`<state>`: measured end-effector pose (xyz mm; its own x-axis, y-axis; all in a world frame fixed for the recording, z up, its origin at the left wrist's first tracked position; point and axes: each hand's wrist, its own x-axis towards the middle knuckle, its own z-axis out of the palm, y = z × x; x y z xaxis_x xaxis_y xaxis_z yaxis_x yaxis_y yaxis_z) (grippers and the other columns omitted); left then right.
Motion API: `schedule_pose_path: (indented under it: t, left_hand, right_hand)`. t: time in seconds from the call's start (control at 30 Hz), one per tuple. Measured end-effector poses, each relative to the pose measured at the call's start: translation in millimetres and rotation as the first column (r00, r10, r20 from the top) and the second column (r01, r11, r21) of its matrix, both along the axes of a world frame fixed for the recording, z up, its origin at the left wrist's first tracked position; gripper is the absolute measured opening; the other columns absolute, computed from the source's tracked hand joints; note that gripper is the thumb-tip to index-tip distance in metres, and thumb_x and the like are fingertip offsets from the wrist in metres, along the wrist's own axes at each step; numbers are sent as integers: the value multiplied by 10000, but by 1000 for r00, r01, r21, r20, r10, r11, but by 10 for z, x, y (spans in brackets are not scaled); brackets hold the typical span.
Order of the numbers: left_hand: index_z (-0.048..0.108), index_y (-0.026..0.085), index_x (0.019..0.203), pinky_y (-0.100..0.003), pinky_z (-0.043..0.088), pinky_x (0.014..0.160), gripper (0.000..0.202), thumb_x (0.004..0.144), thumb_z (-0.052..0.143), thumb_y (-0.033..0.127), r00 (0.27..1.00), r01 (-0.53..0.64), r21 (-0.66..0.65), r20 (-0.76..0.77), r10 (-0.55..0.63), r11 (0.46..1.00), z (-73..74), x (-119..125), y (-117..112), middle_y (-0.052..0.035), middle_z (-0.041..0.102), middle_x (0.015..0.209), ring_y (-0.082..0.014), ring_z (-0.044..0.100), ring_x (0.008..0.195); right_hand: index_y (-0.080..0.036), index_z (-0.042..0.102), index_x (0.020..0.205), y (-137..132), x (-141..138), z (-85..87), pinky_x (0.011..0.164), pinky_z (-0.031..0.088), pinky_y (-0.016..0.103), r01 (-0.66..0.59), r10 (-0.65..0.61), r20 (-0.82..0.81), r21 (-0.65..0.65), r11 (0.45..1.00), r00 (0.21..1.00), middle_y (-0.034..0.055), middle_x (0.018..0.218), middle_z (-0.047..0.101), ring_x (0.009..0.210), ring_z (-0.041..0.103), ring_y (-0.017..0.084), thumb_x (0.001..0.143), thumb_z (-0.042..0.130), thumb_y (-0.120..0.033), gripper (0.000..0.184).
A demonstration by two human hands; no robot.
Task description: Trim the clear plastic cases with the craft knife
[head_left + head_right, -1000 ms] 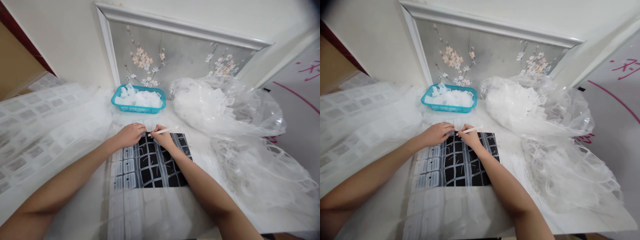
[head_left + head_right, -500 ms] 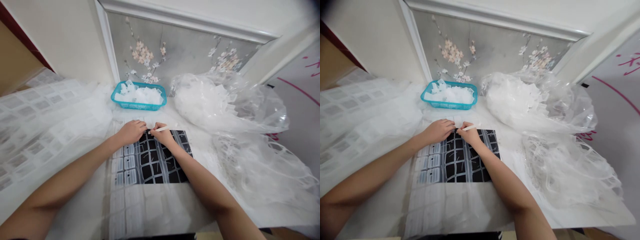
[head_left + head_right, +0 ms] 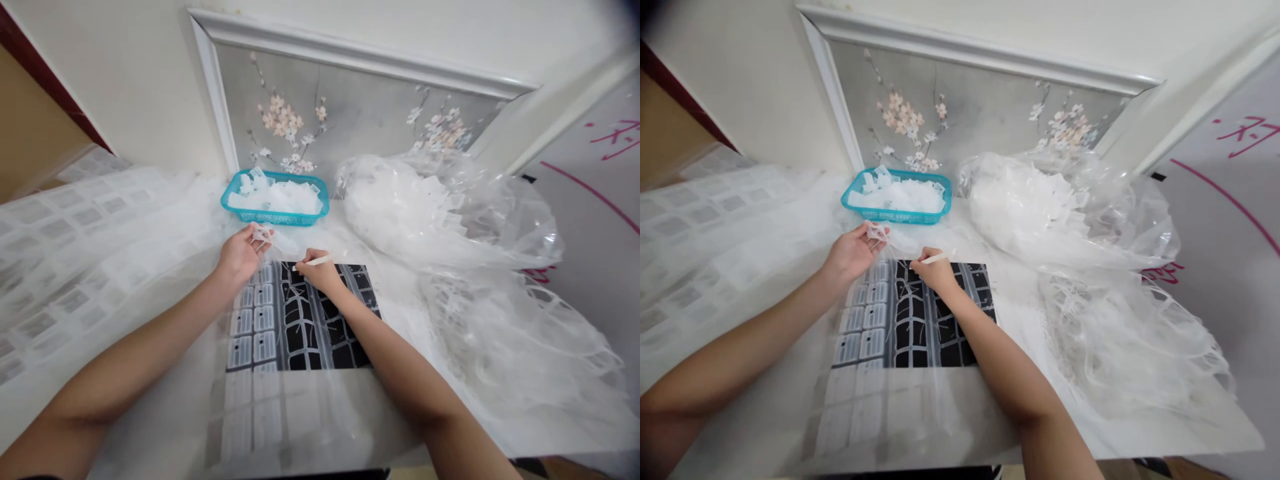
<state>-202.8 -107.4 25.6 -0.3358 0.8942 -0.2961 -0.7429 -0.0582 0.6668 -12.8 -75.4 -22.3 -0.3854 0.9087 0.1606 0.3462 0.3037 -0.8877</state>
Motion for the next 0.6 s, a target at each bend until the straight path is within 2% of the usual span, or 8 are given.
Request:
schedule_pose_path:
  t: [0.2, 0.3, 0.47, 0.6]
  left_hand:
    - [555, 159, 793, -384, 543, 785, 112, 900, 527, 152, 999, -32, -1, 24, 32, 999, 5, -68, 34, -45, 645, 790, -207, 672, 830]
    - [562, 163, 790, -376, 539, 753, 83, 872, 570, 151, 999, -25, 38, -18, 26, 999, 3, -94, 35, -38, 645, 807, -216, 670, 843]
    - [596, 165, 778, -353, 527, 725, 85, 792, 679, 154, 990, -28, 177, -132, 52, 984, -14, -88, 30, -28, 639, 814, -201, 661, 802]
    - [635, 172, 785, -323, 516, 727, 123, 757, 743, 223, 948, -12, 288, -302, 103, 958, -65, -114, 69, -25, 633, 793, -156, 631, 731]
  right_hand:
    - [-202, 458, 632, -15, -5, -34, 514, 339, 213, -5, 5, 28, -22, 1000, 1000, -42, 514, 571, 505, 523, 112, 710, 554, -242, 130]
    - [-204, 460, 643, -16, -6, -43, 511, 343, 211, -13, 14, 27, -36, 999, 1000, -43, 508, 580, 500, 545, 116, 714, 554, -238, 123]
    - [-206, 448, 643, -11, -1, -46, 511, 352, 212, -27, 27, 13, -34, 999, 1000, -41, 507, 587, 507, 563, 120, 721, 552, -237, 134]
    - [-207, 446, 643, -8, -3, -48, 511, 348, 210, -23, 23, 16, -29, 999, 1000, -44, 502, 581, 510, 562, 120, 723, 549, -233, 133]
